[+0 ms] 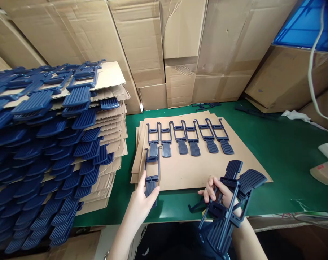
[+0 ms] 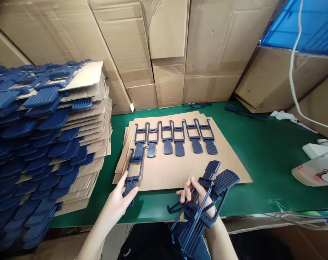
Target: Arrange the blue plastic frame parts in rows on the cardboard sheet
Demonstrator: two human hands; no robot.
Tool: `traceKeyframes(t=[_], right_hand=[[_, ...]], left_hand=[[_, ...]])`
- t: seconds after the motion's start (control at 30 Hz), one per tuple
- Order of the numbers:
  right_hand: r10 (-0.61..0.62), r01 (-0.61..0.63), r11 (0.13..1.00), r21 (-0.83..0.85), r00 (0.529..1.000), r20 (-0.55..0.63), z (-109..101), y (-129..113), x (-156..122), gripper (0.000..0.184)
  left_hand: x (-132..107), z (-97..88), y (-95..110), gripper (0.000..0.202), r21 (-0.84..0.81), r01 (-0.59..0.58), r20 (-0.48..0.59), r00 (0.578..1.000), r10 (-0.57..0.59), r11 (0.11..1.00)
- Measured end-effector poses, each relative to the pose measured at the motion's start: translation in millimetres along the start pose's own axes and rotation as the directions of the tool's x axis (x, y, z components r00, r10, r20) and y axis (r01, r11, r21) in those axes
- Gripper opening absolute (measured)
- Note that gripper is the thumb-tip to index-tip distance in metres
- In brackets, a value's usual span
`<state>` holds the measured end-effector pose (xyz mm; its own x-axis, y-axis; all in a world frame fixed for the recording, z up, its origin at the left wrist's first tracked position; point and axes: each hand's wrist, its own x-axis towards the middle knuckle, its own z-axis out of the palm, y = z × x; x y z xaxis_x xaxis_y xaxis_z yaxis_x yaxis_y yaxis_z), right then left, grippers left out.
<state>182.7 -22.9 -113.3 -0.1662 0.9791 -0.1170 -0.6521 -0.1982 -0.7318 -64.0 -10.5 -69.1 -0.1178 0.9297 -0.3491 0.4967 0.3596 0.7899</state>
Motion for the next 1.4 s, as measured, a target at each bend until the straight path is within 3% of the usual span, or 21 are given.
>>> traceKeyframes(t=[0.1, 0.43, 0.7, 0.93, 1.13, 1.4], right_hand=[[-0.003, 0.003, 1.0, -0.001, 1.0, -0.003, -1, 0, 0, 0.025], [-0.006, 0.006, 1.0, 0.015, 1.0, 0.014, -4, 2, 1, 0.026], [-0.004, 0.003, 1.0, 0.016, 1.0, 0.013, -2, 0, 1, 0.026], [0.0, 0.0, 1.0, 0.004, 1.0, 0.007, -1, 0, 1, 0.025], [0.004, -0.004, 1.0, 0.004, 1.0, 0.023, -2, -1, 1, 0.025], [0.008, -0.008, 1.0, 0.011, 1.0, -0.017, 2, -3, -1, 0.025]], left_hand=[[-1, -1.1, -1, 0.083, 0.131, -0.049, -0.008, 0.999, 0.05, 0.99], [-1, -7.9, 5, 0.075, 0.309, 0.037, -0.036, 0.999, -0.027, 0.95], [3, -14.1, 0, 0.075, 0.549, -0.014, -0.051, 0.997, 0.051, 0.836], [-2, -11.6, -6, 0.081, 0.535, -0.079, -0.106, 0.981, 0.16, 0.841], [-6, -10.0, -3, 0.07, 0.627, -0.122, -0.058, 0.978, 0.201, 0.77], [-7, -5.3, 1, 0.062, 0.635, -0.169, -0.006, 0.975, 0.223, 0.754]])
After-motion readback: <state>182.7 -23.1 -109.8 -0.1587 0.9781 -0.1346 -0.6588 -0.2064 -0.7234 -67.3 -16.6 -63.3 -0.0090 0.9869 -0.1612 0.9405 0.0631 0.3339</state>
